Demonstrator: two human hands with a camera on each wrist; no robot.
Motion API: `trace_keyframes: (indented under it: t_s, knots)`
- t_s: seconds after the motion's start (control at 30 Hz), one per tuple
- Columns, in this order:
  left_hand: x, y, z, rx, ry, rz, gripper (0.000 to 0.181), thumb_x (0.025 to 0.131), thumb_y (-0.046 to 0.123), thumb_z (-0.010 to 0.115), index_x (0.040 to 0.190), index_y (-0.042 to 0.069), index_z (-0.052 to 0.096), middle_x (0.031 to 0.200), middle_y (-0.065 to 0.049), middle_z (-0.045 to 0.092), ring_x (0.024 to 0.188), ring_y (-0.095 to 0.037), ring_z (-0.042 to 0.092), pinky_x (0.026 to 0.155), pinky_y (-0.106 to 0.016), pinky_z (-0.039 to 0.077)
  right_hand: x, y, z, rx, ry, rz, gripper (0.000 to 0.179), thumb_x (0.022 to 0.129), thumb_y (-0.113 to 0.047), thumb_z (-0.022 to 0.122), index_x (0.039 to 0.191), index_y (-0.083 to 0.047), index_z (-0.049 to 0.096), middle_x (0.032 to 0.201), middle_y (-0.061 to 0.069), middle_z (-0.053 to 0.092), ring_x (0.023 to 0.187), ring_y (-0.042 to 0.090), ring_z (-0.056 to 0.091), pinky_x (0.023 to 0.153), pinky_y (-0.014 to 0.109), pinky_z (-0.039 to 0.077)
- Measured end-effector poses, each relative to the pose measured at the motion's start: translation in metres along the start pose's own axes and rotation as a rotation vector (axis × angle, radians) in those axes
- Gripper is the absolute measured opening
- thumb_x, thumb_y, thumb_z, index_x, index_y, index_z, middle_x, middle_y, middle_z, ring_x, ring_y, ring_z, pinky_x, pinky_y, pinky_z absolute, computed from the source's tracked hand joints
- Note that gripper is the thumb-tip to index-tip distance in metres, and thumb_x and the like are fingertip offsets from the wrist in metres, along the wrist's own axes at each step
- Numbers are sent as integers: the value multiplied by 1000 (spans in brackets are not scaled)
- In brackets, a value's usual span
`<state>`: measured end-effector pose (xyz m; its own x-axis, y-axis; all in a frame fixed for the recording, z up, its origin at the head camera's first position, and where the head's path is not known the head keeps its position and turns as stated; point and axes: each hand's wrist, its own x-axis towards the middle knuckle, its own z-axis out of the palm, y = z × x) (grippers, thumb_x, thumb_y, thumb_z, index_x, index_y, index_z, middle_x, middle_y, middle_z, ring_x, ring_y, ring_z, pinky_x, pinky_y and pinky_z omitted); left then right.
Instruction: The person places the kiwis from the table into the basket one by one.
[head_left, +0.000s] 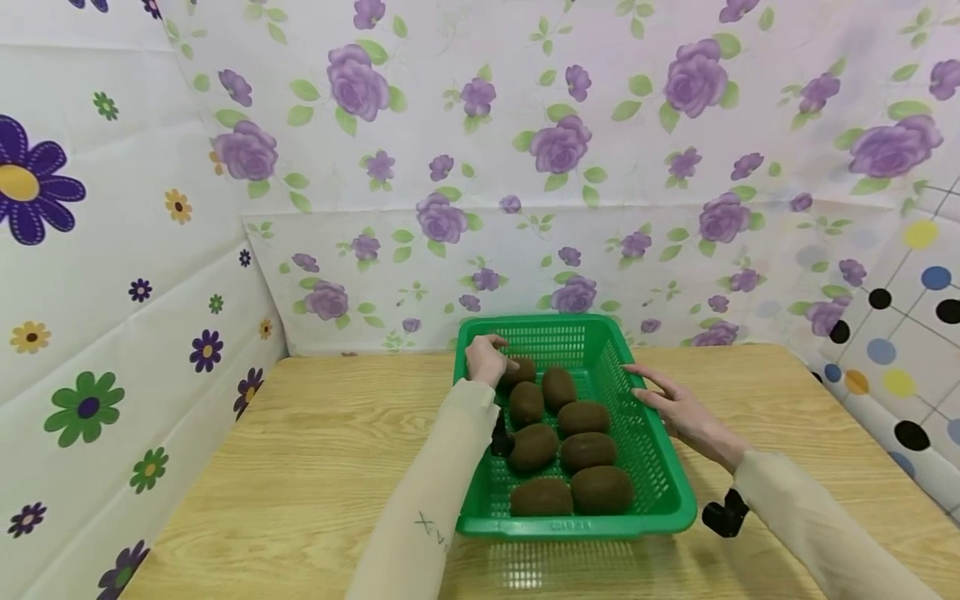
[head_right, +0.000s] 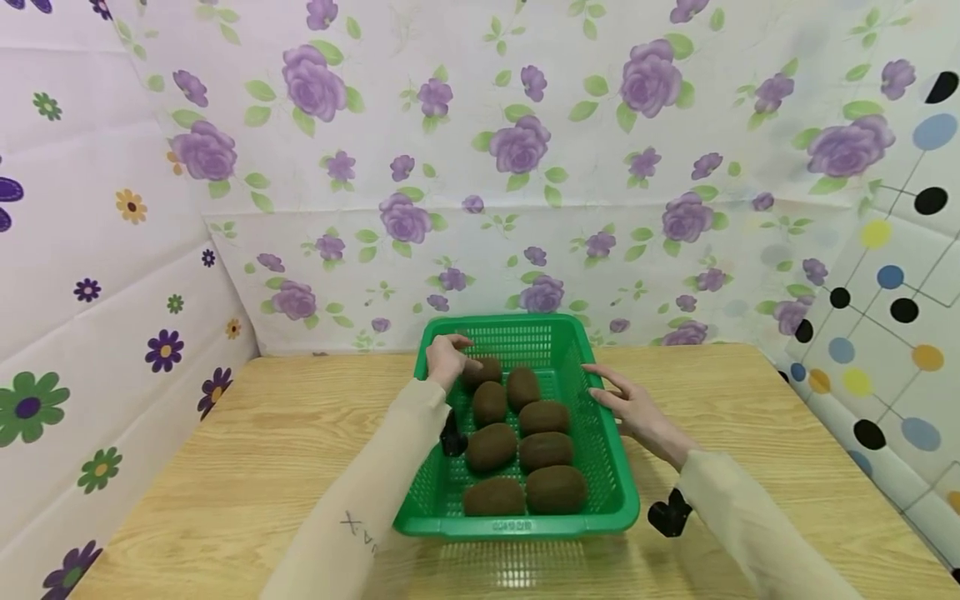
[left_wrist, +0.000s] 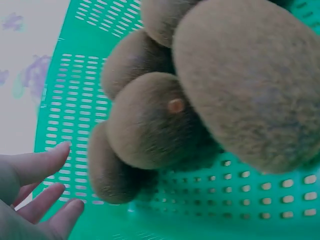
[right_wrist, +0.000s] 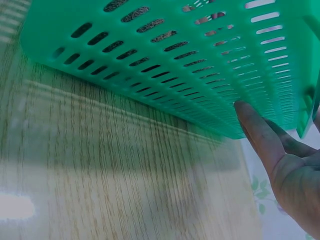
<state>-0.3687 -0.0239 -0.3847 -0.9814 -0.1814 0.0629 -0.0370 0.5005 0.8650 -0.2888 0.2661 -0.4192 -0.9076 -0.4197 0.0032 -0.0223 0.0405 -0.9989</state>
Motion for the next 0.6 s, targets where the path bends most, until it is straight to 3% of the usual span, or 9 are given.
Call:
trace_keyframes:
  t_s: [0.1,0.17,0.27,0.37,0.43,0.5,0.53,0.6]
  knots:
    - [-2,9,-7,-45,-12,6,41,67,-2,77,107,5,67,107,-10,61,97,-28,54,80,-37,46,-1,1,0,16,-5,2,54,98,-19,42,146,-14,16,129,33,29,88,31,59,69,47,50]
    - [-3,15,-12,-67,-30,21,41,68,-1,77,107,5,67,109,-9,60,101,-28,52,81,-37,45,0,1,0,28,-12,5,54,98,-18,41,146,-14,16,132,31,27,98,36,55,73,51,47]
    - [-5,23,-21,-86,-60,48,40,70,1,76,108,7,67,112,-8,59,104,-26,51,83,-37,44,0,1,0,19,-18,3,55,98,-18,41,146,-14,15,131,27,30,98,35,55,73,50,47]
    - [-6,27,-31,-121,-80,83,39,71,1,75,109,7,66,114,-8,59,104,-25,51,82,-36,45,0,1,0,-37,12,3,54,98,-21,42,146,-14,18,98,15,49,66,17,58,62,36,51]
    - [-5,28,-38,-144,-89,111,39,72,0,75,109,6,66,113,-10,59,104,-26,51,81,-35,45,0,1,0,-61,25,-2,54,98,-22,42,145,-14,19,89,8,45,52,10,49,57,32,49]
    - [-5,27,-45,-162,-88,135,39,71,0,75,109,4,65,113,-11,59,106,-27,51,81,-35,45,0,1,0,-78,44,8,54,97,-24,44,145,-15,21,81,12,40,43,8,36,54,30,47]
    - [-5,26,-48,-170,-88,140,39,71,1,76,108,5,66,112,-11,59,107,-27,50,81,-35,45,0,0,0,-70,44,12,54,97,-24,44,145,-16,21,86,17,41,45,9,40,58,33,48]
    - [-8,23,-55,-202,-99,137,40,70,1,76,109,4,65,113,-11,59,109,-27,48,82,-35,45,0,0,0,-41,33,17,55,97,-24,44,145,-16,20,114,22,35,58,13,53,65,40,50]
